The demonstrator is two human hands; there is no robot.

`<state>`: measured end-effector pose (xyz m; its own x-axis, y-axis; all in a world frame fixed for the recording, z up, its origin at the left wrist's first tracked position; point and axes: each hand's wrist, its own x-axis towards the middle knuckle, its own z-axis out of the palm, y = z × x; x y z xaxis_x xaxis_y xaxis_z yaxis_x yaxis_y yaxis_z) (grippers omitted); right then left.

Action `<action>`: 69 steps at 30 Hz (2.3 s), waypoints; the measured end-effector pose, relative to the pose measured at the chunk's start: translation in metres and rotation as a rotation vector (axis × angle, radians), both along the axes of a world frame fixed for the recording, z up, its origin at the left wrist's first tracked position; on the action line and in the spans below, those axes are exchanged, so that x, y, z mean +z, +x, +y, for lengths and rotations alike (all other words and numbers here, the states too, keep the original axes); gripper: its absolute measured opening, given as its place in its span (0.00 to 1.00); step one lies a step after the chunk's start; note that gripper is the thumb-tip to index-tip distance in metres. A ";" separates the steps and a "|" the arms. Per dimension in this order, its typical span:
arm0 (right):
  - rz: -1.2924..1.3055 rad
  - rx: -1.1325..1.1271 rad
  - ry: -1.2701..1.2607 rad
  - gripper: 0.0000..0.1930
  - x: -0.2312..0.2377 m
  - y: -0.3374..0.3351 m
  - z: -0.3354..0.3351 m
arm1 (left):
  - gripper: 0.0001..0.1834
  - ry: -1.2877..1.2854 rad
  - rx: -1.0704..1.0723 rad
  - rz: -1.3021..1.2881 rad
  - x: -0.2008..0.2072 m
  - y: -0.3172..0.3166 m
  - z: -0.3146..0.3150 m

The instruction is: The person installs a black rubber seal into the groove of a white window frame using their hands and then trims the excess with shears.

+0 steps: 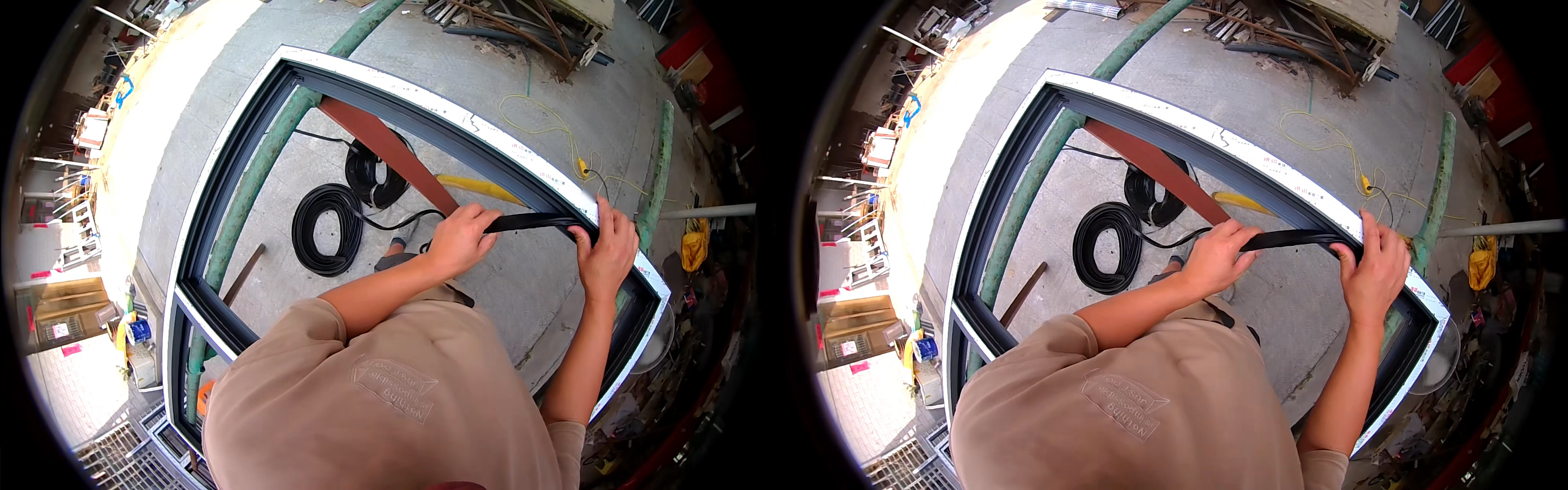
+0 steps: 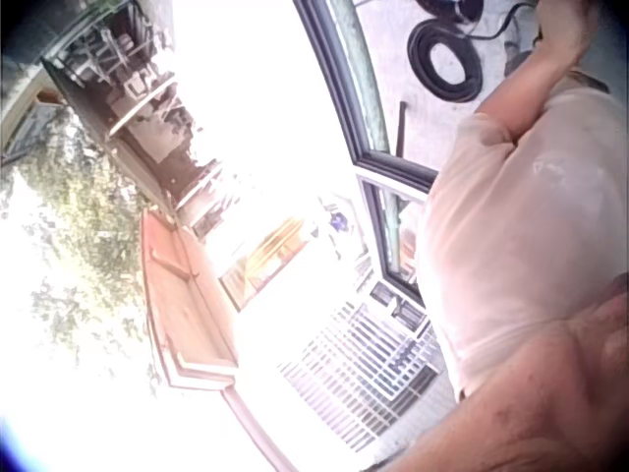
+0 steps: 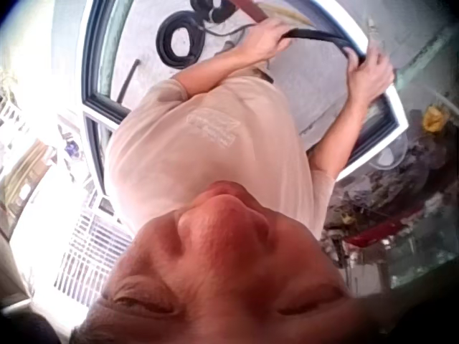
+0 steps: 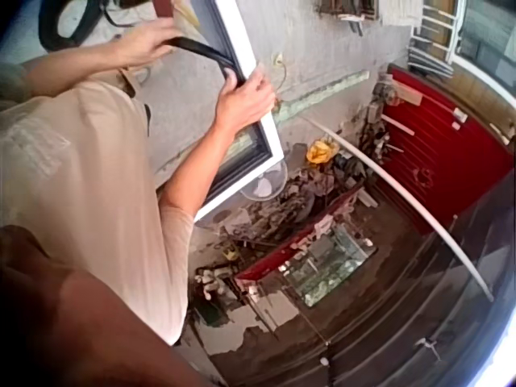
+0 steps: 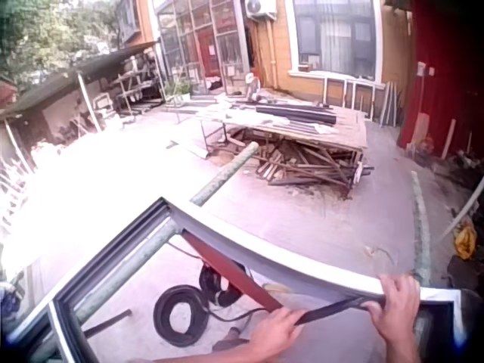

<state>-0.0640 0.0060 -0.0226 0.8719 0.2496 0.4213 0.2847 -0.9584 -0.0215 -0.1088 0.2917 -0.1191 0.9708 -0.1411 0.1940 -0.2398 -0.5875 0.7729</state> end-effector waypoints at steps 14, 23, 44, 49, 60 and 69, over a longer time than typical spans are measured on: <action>-0.019 -0.013 -0.013 0.39 -0.003 0.002 -0.002 | 0.16 0.001 -0.124 0.264 -0.095 0.005 -0.013; -0.030 0.005 -0.016 0.37 -0.001 0.004 -0.002 | 0.19 0.022 -0.149 0.450 -0.134 0.007 0.010; -0.049 0.000 -0.002 0.38 -0.001 0.005 0.001 | 0.24 0.158 -0.285 -0.010 0.120 0.072 0.135; -0.052 -0.001 0.030 0.37 0.001 0.006 0.003 | 0.15 0.223 -0.153 0.065 0.095 0.061 0.115; -0.028 -0.025 0.057 0.36 0.005 0.003 0.006 | 0.16 -0.169 -0.546 0.560 0.056 0.066 0.119; -0.020 -0.024 0.090 0.35 0.004 0.003 0.005 | 0.18 -0.148 -0.497 0.567 0.073 0.057 0.088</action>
